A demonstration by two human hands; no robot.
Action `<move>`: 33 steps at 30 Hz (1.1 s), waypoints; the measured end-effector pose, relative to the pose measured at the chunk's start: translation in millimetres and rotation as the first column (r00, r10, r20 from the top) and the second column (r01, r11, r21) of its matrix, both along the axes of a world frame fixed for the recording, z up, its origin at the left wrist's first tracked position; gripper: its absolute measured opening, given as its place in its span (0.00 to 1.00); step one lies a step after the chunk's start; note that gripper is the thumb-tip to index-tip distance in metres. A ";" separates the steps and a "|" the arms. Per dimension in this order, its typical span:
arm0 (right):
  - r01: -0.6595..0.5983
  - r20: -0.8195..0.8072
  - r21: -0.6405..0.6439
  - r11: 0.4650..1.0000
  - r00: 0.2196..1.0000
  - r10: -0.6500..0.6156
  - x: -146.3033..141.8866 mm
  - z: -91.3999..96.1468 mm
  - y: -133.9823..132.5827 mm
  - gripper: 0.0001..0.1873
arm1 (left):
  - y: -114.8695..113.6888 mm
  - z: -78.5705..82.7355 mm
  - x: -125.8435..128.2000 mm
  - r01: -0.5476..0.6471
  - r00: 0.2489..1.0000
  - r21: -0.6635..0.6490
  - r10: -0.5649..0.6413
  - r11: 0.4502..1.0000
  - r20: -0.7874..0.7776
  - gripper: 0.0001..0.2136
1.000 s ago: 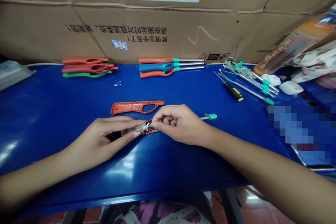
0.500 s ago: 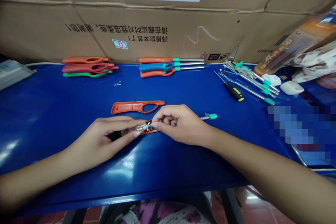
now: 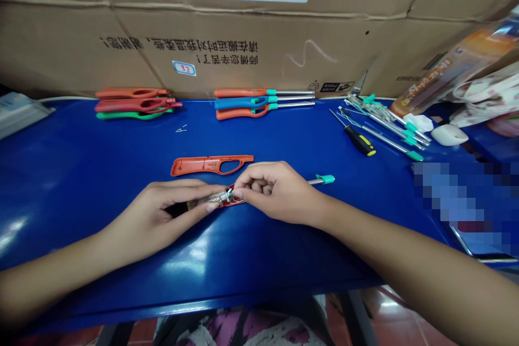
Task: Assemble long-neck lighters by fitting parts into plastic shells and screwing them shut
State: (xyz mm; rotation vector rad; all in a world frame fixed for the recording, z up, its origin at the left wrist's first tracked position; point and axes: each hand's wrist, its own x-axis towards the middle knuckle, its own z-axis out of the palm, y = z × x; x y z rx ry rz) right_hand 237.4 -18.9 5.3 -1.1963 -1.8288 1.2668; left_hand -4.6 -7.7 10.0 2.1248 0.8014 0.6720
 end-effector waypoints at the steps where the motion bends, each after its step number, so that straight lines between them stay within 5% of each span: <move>1: -0.001 0.000 0.002 1.000 1.000 0.001 -0.1 -0.2 0.0 0.08 | -0.4 0.1 -0.2 -0.001 1.000 -0.001 0.001 1.000 -0.001 0.14; 16: -0.015 -0.012 0.049 0.999 1.000 0.016 -0.3 -1.0 0.7 0.07 | -2.4 0.6 1.3 -0.026 1.000 -0.013 0.026 1.000 -0.004 0.13; 33: 0.025 -0.012 -0.034 0.999 1.000 -0.026 -2.1 -0.1 -0.3 0.09 | 0.7 -1.2 2.0 -0.038 0.999 -0.067 0.039 0.997 0.015 0.13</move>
